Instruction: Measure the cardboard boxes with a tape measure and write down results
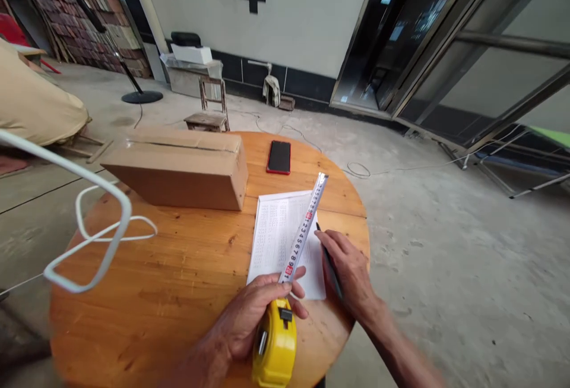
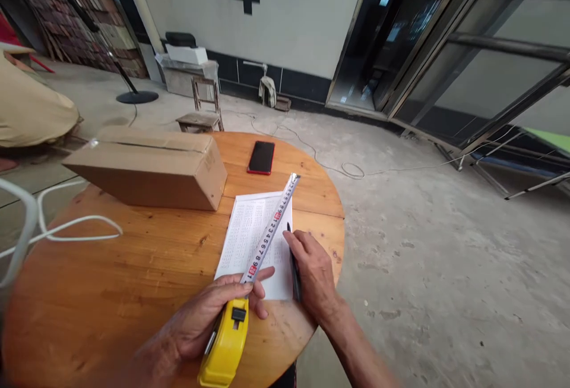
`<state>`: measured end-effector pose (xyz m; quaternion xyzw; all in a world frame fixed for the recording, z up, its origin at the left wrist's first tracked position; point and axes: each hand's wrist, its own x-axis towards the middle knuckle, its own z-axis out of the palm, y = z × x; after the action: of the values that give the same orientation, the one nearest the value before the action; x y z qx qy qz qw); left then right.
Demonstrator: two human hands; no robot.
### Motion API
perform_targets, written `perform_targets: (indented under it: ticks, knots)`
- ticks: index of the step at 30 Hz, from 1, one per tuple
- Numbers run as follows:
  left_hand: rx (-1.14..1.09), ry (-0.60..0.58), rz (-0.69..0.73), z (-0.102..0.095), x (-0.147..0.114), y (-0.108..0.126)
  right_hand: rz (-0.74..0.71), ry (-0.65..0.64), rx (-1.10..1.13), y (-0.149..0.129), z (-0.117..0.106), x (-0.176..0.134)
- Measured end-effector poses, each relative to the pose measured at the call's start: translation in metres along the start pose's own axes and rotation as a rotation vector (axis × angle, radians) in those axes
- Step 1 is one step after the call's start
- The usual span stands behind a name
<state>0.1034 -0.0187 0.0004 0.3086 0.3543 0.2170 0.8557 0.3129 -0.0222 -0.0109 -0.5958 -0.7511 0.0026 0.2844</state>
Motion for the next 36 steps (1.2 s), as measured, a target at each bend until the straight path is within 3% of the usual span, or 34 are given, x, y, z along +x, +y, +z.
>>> perform_targets:
  ticks: [3,5,10,12,23,30,36]
  knots:
    - [-0.047,0.040,-0.001,0.001,-0.002,0.000,-0.117,-0.162,-0.186,0.004,0.000,0.023]
    - [-0.076,0.053,0.004,0.001,-0.003,-0.001,-0.130,-0.187,-0.214,0.008,0.004,0.027]
    - [-0.108,0.065,0.017,0.001,-0.004,-0.004,0.041,0.094,-0.208,0.022,0.017,0.014]
    - [-0.110,0.085,-0.003,0.001,-0.004,-0.004,0.071,0.137,-0.232,0.024,0.020,0.011]
    - [-0.183,-0.022,0.052,0.001,-0.010,-0.001,0.136,0.123,-0.205,0.024,0.020,0.012]
    - [-0.196,0.012,0.083,0.004,-0.034,0.004,0.144,0.140,-0.185,0.025,0.019,0.012]
    - [-0.159,0.108,0.165,-0.012,-0.066,-0.003,0.161,0.138,-0.171,0.031,0.025,0.011]
